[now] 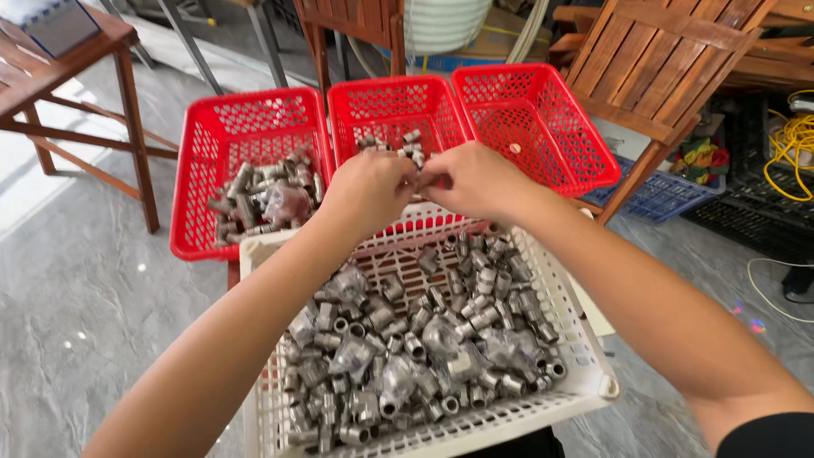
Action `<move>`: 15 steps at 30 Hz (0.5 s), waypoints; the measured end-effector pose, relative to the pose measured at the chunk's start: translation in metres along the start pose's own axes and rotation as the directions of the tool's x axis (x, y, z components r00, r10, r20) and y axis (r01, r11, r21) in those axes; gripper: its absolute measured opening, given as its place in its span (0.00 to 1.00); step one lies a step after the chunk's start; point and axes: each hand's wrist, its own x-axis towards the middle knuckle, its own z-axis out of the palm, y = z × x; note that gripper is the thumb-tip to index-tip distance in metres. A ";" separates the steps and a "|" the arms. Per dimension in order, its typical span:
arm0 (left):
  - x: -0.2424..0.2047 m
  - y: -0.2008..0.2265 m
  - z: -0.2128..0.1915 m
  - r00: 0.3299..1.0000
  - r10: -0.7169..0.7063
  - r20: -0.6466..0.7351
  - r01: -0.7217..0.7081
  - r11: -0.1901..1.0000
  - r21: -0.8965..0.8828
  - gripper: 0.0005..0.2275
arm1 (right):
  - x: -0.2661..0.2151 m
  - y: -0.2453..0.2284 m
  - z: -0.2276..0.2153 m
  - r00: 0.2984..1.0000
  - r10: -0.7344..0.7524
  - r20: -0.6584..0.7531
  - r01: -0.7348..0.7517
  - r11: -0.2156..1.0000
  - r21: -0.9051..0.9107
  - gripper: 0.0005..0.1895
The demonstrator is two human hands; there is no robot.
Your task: The person picks up metal pipe fittings from a large white basket, holds them with both hands, and returns them to the basket one at a time.
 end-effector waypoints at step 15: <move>-0.086 0.045 0.069 0.923 -0.032 0.384 0.094 0.985 -0.142 0.07 | -0.070 0.037 0.077 0.966 0.186 0.180 -0.041 0.795 -0.606 0.17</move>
